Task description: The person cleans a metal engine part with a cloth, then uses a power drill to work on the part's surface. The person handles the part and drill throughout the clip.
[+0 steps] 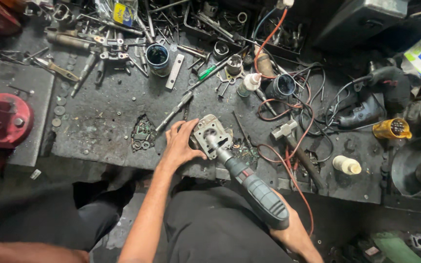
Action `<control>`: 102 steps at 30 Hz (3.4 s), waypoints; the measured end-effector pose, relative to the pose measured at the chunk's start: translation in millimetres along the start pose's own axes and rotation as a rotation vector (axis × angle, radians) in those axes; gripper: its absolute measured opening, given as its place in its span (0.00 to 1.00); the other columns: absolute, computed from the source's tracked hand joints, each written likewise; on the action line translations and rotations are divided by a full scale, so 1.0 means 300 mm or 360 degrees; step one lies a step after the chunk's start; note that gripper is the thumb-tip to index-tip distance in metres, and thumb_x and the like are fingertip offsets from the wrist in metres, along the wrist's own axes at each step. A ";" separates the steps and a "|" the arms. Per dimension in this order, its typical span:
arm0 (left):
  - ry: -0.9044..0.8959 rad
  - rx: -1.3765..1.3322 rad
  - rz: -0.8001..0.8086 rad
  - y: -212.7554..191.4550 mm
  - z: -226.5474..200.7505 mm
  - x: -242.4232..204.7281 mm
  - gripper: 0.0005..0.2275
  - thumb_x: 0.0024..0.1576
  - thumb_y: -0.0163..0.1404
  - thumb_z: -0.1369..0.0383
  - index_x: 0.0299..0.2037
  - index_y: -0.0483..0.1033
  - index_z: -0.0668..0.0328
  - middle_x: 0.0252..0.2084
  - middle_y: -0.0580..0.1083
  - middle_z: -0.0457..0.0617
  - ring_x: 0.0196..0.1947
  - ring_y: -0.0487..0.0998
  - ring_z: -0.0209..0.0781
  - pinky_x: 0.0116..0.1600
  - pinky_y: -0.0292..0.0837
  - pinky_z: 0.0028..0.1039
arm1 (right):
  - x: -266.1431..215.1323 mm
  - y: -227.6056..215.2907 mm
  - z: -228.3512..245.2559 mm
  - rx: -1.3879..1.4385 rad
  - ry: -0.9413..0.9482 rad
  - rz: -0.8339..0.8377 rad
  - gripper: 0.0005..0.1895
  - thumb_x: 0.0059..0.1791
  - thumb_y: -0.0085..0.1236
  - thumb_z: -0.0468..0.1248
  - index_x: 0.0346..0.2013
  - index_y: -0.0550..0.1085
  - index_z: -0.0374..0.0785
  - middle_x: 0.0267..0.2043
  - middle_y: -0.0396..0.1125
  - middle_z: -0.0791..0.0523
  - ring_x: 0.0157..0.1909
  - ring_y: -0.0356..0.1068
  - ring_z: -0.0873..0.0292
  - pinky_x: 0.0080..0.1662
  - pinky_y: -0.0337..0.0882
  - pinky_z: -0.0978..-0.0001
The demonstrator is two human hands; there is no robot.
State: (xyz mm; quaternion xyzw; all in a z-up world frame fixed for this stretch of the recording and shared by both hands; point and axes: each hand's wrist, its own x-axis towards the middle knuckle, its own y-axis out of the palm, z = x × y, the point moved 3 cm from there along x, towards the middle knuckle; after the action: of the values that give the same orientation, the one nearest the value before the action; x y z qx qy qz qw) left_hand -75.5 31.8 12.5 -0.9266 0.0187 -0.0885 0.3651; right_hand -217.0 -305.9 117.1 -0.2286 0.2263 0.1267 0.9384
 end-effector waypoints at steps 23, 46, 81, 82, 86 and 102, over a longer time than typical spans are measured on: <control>0.0144 -0.0431 -0.0007 0.103 0.056 -0.013 0.60 0.28 0.71 0.44 0.74 0.53 0.54 0.72 0.58 0.64 0.73 0.52 0.67 0.72 0.49 0.58 | -0.019 -0.017 0.091 -0.0250 0.0022 -0.0033 0.49 0.31 0.56 0.22 0.68 0.63 0.41 0.59 0.72 0.52 0.63 0.70 0.59 0.61 0.65 0.71; 0.0237 -0.0260 0.0519 0.088 -0.089 0.005 0.57 0.34 0.74 0.61 0.73 0.48 0.65 0.75 0.55 0.61 0.76 0.53 0.56 0.79 0.42 0.46 | -0.057 -0.098 -0.154 0.1045 0.0182 0.0125 0.35 0.20 0.48 0.27 0.42 0.71 0.21 0.17 0.60 0.52 0.19 0.60 0.57 0.22 0.60 0.65; 0.0209 -0.0256 -0.0073 0.091 -0.044 -0.146 0.43 0.43 0.68 0.57 0.68 0.63 0.64 0.69 0.68 0.54 0.72 0.63 0.55 0.76 0.50 0.53 | 0.040 -0.451 -0.386 -0.0029 0.0815 0.0330 0.20 0.31 0.62 0.24 0.38 0.78 0.31 0.28 0.74 0.54 0.29 0.71 0.56 0.31 0.68 0.63; 0.0209 -0.0257 -0.0082 0.090 -0.042 -0.143 0.43 0.43 0.69 0.57 0.68 0.63 0.64 0.69 0.68 0.53 0.72 0.63 0.55 0.76 0.50 0.53 | 0.045 -0.458 -0.369 -0.0015 0.0673 0.0266 0.24 0.28 0.61 0.24 0.39 0.77 0.33 0.29 0.74 0.55 0.31 0.72 0.58 0.33 0.70 0.65; 0.0222 -0.0271 -0.0099 0.084 -0.046 -0.139 0.42 0.43 0.69 0.57 0.68 0.63 0.65 0.68 0.68 0.53 0.72 0.62 0.55 0.76 0.50 0.53 | 0.040 -0.453 -0.294 -0.0070 0.0331 0.0187 0.34 0.24 0.60 0.23 0.46 0.75 0.35 0.38 0.76 0.56 0.39 0.74 0.61 0.42 0.72 0.68; 0.0176 -0.0333 -0.0080 0.035 -0.076 -0.104 0.39 0.43 0.68 0.62 0.67 0.65 0.62 0.63 0.72 0.55 0.70 0.66 0.54 0.75 0.51 0.54 | 0.045 -0.318 -0.002 -0.0123 0.0374 0.0258 0.56 0.21 0.57 0.17 0.66 0.66 0.39 0.56 0.73 0.55 0.58 0.68 0.64 0.59 0.62 0.73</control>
State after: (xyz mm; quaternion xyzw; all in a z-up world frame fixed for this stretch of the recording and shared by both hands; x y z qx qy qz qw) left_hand -109.8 11.9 17.1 -0.9535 0.0247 -0.1461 0.2625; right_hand -172.8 -386.8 145.7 -0.2587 0.3473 0.1830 0.8826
